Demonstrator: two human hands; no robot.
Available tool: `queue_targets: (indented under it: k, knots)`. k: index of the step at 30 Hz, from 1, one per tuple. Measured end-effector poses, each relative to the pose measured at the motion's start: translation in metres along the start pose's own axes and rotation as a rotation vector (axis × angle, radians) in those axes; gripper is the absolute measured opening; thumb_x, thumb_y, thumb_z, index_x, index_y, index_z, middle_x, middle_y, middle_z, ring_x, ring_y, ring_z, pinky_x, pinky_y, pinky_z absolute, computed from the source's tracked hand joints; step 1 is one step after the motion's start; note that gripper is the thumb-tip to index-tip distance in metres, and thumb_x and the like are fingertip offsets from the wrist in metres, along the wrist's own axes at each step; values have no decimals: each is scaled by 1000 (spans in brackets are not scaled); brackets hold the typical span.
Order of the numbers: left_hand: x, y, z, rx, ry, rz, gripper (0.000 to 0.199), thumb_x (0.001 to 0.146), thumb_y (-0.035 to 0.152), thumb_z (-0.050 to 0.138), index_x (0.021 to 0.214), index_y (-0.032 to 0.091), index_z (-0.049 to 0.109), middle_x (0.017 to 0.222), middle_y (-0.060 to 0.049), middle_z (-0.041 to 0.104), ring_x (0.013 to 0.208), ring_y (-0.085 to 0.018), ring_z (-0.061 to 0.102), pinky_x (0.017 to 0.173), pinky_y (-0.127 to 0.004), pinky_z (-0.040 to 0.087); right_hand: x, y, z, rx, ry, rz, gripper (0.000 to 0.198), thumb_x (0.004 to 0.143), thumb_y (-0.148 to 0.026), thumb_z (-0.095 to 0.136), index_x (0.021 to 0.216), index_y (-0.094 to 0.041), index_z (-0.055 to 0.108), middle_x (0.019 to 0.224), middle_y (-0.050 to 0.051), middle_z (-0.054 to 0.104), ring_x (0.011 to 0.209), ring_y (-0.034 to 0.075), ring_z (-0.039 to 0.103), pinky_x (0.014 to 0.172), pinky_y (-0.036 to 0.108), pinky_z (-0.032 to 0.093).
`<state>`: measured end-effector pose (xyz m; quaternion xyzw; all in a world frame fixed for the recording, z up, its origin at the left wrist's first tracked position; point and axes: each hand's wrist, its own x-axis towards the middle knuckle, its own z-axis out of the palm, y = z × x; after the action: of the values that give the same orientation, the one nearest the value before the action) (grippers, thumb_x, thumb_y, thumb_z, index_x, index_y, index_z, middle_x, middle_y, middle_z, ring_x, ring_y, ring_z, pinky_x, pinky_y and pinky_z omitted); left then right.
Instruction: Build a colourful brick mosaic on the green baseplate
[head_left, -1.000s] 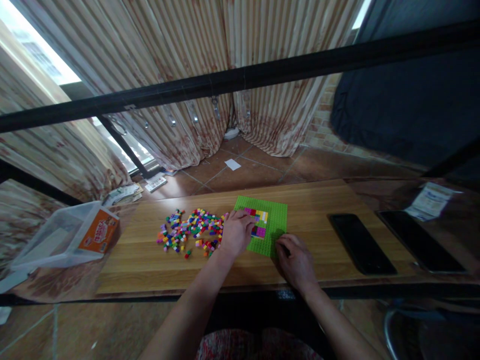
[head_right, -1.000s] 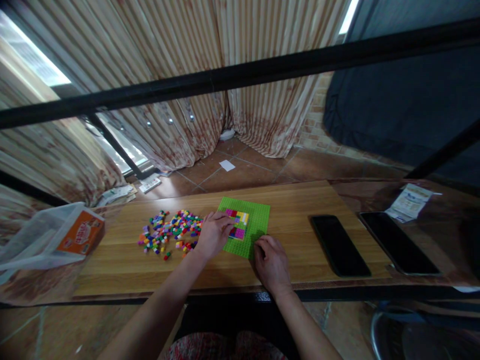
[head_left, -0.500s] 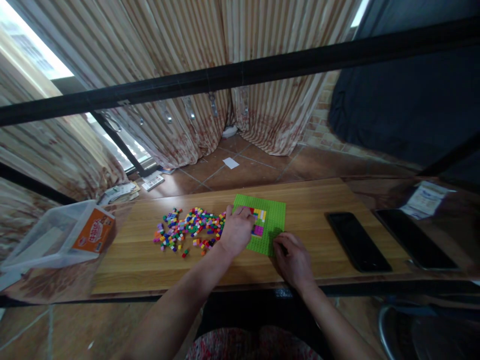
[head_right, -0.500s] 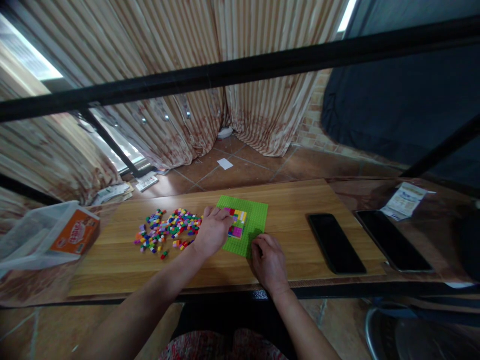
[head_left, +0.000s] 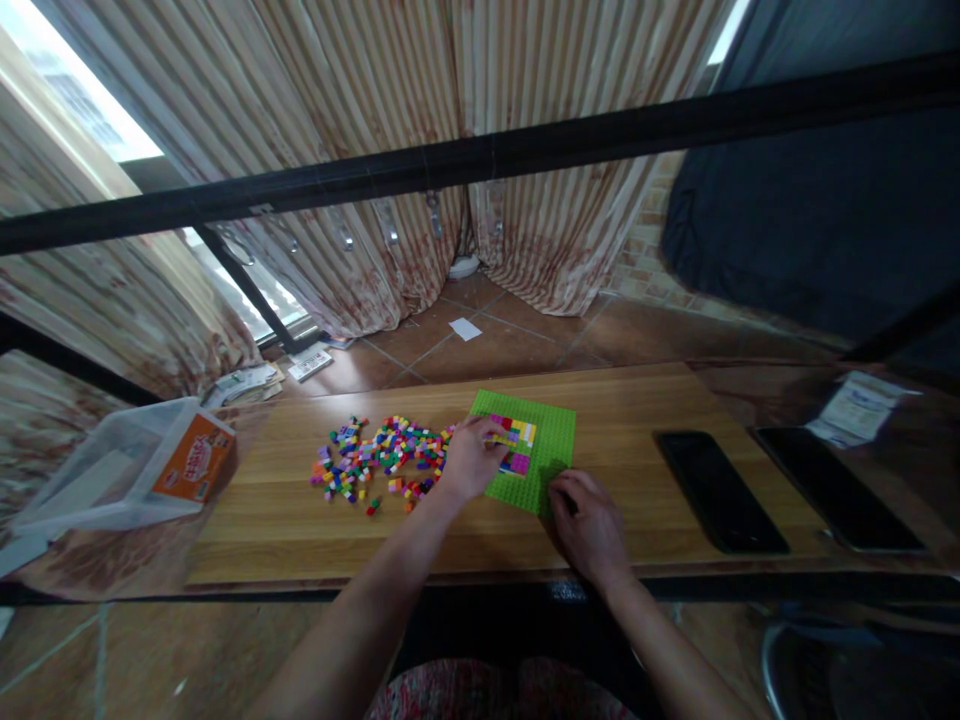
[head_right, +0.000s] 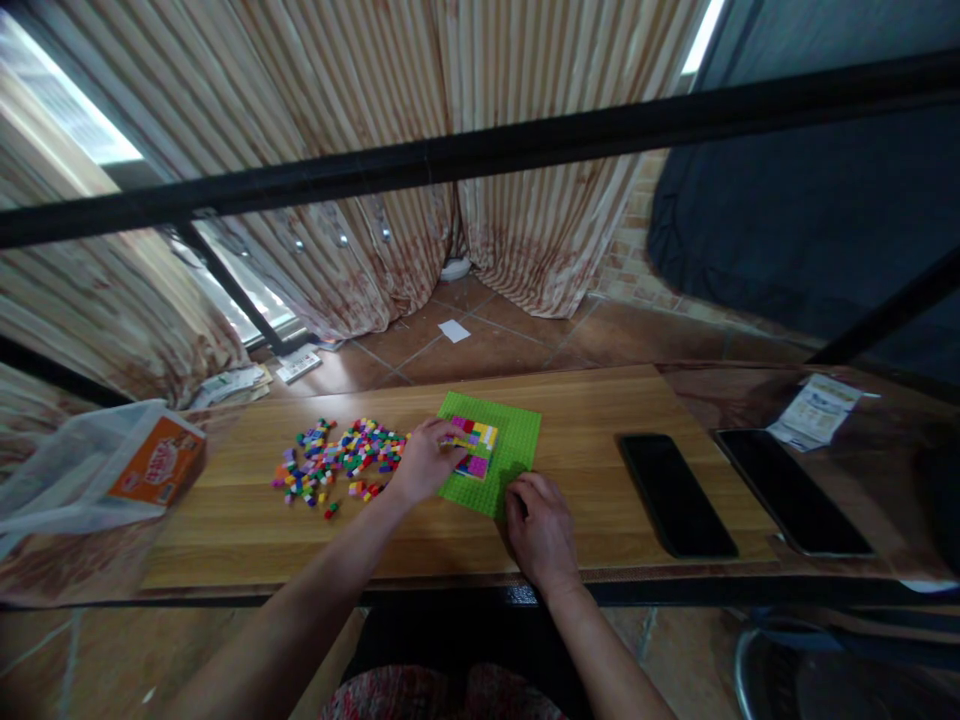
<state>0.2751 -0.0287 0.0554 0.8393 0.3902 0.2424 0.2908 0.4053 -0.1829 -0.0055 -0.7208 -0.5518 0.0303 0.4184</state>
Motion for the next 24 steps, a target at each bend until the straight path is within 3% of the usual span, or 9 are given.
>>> queue_targets:
  k: [6, 16, 24]
  knots:
    - [2, -7, 10, -123, 111, -126, 24, 70, 17, 70, 94, 19, 69, 96, -5, 65, 95, -19, 58, 90, -35, 47, 0, 1, 1, 4, -1, 6, 15, 88, -22, 49, 84, -20, 64, 94, 8, 63, 87, 21, 58, 79, 35, 48]
    - [4, -13, 29, -237, 154, -214, 29, 66, 20, 75, 94, 18, 68, 92, -4, 67, 84, -16, 61, 83, -33, 48, -1, 3, 1, -12, -4, 10, 16, 88, -25, 50, 84, -20, 65, 94, 8, 64, 89, 21, 57, 80, 36, 48]
    - [3, 0, 23, -174, 147, -276, 29, 65, 21, 76, 93, 16, 70, 93, -6, 68, 86, -17, 61, 83, -32, 48, 0, 4, 0, -13, -22, -15, 21, 88, -35, 53, 85, -19, 66, 92, 10, 64, 88, 23, 58, 79, 38, 48]
